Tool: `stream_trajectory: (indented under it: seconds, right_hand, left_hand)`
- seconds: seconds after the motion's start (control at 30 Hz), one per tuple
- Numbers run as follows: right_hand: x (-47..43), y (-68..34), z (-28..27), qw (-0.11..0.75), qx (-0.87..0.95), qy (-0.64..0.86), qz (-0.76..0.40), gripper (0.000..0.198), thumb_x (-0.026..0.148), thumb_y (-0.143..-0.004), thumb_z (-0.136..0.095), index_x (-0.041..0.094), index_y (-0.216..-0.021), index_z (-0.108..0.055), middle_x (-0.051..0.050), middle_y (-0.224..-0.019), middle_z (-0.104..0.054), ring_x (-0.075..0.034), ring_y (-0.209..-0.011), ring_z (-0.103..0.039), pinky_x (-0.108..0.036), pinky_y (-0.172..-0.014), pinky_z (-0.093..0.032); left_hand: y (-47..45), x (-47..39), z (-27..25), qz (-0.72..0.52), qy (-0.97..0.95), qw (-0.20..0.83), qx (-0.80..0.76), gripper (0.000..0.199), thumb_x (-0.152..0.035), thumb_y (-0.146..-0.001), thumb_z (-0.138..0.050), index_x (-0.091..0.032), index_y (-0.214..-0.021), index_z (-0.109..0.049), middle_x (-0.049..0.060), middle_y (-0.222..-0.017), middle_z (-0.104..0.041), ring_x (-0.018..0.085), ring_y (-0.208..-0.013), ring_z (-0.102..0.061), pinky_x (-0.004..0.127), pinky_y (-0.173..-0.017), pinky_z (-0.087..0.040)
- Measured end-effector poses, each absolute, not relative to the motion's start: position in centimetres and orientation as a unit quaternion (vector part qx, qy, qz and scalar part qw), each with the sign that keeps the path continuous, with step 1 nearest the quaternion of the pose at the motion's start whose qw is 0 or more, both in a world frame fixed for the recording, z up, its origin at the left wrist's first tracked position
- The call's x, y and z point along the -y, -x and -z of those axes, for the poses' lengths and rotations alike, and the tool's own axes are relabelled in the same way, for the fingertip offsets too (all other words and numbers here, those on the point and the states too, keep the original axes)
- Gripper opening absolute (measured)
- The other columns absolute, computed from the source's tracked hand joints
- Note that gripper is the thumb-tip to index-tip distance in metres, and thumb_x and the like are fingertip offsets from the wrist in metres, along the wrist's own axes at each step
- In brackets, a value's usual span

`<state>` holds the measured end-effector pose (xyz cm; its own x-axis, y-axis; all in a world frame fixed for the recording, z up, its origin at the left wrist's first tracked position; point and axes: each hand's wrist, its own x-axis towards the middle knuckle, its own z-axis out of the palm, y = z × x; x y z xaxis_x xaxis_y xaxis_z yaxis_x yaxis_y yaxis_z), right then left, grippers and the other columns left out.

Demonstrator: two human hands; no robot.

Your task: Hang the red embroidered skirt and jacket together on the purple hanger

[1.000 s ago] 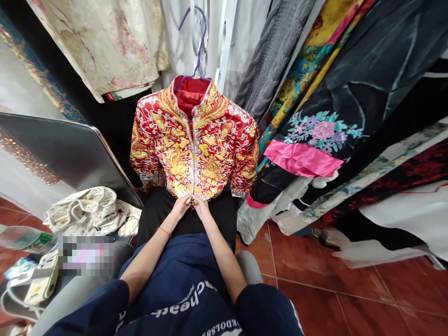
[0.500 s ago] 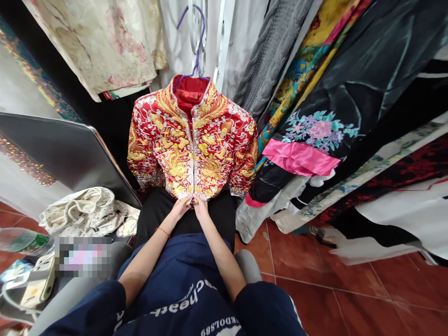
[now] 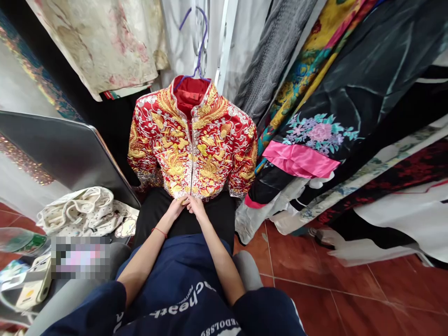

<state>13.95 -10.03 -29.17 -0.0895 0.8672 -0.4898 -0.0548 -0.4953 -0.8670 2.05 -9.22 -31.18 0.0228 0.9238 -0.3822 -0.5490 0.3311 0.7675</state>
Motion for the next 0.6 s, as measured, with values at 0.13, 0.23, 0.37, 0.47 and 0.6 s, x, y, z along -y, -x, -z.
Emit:
stream_trajectory:
  seconds: [0.13, 0.23, 0.37, 0.47, 0.6]
  right_hand:
    - [10.2, -14.1, 29.4, 0.383, 0.383, 0.595, -0.594, 0.037, 0.047, -0.088, -0.062, 0.018, -0.066, -0.064, 0.002, -0.044, -0.057, -0.008, -0.038, -0.046, -0.019, -0.043, -0.037]
    - [10.3, -14.0, 29.5, 0.400, 0.402, 0.594, -0.571, 0.035, 0.048, -0.084, -0.066, 0.019, -0.065, -0.064, 0.001, -0.049, -0.062, -0.008, -0.040, -0.049, -0.020, -0.047, -0.041]
    - [10.5, -13.5, 29.2, 0.426, 0.421, 0.582, -0.550, 0.032, 0.046, -0.082, -0.066, 0.019, -0.065, -0.063, 0.002, -0.057, -0.066, -0.007, -0.042, -0.051, -0.020, -0.050, -0.044]
    - [10.6, -13.5, 28.9, 0.443, 0.431, 0.582, -0.529, 0.028, 0.041, -0.082, -0.066, 0.019, -0.064, -0.064, 0.003, -0.055, -0.063, -0.007, -0.043, -0.050, -0.019, -0.050, -0.044]
    - [10.9, -13.8, 28.5, 0.458, 0.434, 0.590, -0.504, 0.022, 0.035, -0.080, -0.067, 0.020, -0.064, -0.064, 0.003, -0.055, -0.062, -0.008, -0.045, -0.052, -0.020, -0.050, -0.044]
  left_hand:
    - [-1.6, 9.3, 31.2, -0.529, -0.210, 0.692, -0.443, 0.045, -0.028, -0.052, -0.096, -0.011, -0.089, -0.076, 0.011, -0.090, -0.077, 0.019, -0.080, -0.070, 0.032, -0.078, -0.054]
    - [-1.3, 9.3, 31.3, -0.525, -0.209, 0.696, -0.443, 0.048, -0.028, -0.053, -0.096, -0.011, -0.094, -0.077, 0.011, -0.094, -0.078, 0.020, -0.083, -0.071, 0.032, -0.080, -0.055]
    - [-1.1, 9.3, 31.1, -0.517, -0.213, 0.700, -0.443, 0.045, -0.029, -0.054, -0.096, -0.010, -0.089, -0.077, 0.011, -0.091, -0.078, 0.020, -0.081, -0.070, 0.032, -0.077, -0.055]
    - [-1.1, 9.3, 30.8, -0.514, -0.216, 0.701, -0.443, 0.041, -0.029, -0.054, -0.096, -0.009, -0.084, -0.077, 0.012, -0.090, -0.078, 0.019, -0.082, -0.070, 0.032, -0.080, -0.054]
    - [-1.1, 9.5, 30.6, -0.515, -0.213, 0.699, -0.448, 0.039, -0.026, -0.055, -0.095, -0.011, -0.086, -0.078, 0.012, -0.094, -0.078, 0.019, -0.086, -0.071, 0.032, -0.085, -0.054]
